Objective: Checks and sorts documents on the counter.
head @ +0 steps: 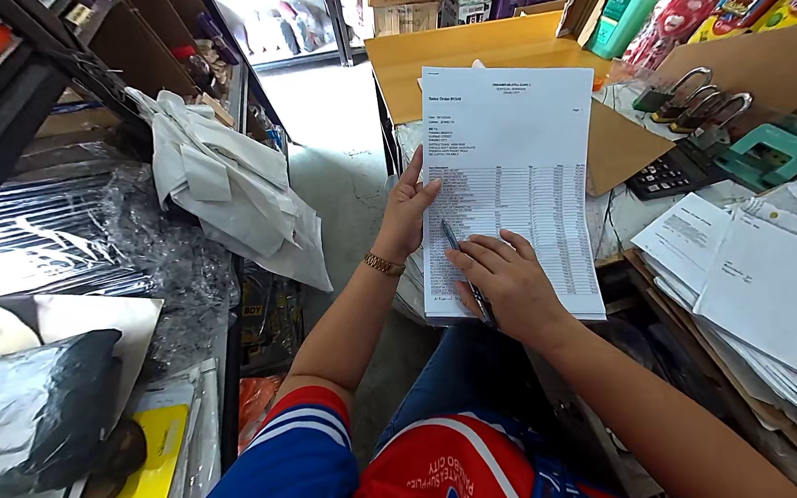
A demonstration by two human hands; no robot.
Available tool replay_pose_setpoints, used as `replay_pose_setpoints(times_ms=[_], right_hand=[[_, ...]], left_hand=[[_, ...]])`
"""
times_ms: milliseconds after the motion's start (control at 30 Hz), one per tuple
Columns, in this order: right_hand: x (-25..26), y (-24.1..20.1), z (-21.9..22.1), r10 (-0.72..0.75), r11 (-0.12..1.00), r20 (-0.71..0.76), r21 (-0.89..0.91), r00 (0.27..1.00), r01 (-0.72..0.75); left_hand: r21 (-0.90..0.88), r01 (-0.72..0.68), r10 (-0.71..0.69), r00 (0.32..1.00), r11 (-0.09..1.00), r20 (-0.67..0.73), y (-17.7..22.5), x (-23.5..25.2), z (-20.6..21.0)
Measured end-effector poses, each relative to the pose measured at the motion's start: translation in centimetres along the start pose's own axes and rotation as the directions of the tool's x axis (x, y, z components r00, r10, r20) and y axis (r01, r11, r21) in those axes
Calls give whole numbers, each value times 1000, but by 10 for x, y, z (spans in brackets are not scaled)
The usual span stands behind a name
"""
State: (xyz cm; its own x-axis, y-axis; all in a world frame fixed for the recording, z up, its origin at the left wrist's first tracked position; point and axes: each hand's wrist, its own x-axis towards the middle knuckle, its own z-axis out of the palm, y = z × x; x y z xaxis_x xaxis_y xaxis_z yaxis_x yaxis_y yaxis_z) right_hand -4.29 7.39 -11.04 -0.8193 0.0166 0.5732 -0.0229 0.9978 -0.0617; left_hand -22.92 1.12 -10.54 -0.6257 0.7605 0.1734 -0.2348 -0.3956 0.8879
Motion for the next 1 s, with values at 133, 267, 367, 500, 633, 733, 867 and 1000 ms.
replay_pose_setpoints(times_ms=[133, 267, 367, 500, 633, 733, 867, 1000], right_hand=[[2, -1, 0, 3, 1000, 6, 12, 1000, -3], [2, 0, 2, 14, 1000, 17, 3, 1000, -14], [2, 2, 1, 26, 1000, 12, -13, 1000, -26], [3, 3, -1, 28, 999, 11, -19, 1000, -28], [-1, 1, 0, 15, 1000, 20, -11, 1000, -15], [-4, -1, -1, 8, 1000, 32, -5, 999, -8], [-8, -3, -2, 11, 1000, 37, -4, 999, -10], [-10, -4, -3, 15, 1000, 39, 21, 999, -16]], left_hand=[[-7, -10, 10, 1000, 1000, 8, 0, -1, -1], [-16, -2, 2, 1000, 1000, 2, 0, 0, 0], [-31, 2, -2, 1000, 1000, 3, 0, -1, 0], [-37, -1, 1, 1000, 999, 2, 0, -1, -1], [-43, -1, 1, 1000, 999, 8, 0, -1, -1], [-48, -7, 7, 1000, 999, 14, 0, -1, -2], [-54, -4, 5, 1000, 999, 15, -1, -1, -2], [-30, -8, 8, 1000, 1000, 10, 0, 0, -1]])
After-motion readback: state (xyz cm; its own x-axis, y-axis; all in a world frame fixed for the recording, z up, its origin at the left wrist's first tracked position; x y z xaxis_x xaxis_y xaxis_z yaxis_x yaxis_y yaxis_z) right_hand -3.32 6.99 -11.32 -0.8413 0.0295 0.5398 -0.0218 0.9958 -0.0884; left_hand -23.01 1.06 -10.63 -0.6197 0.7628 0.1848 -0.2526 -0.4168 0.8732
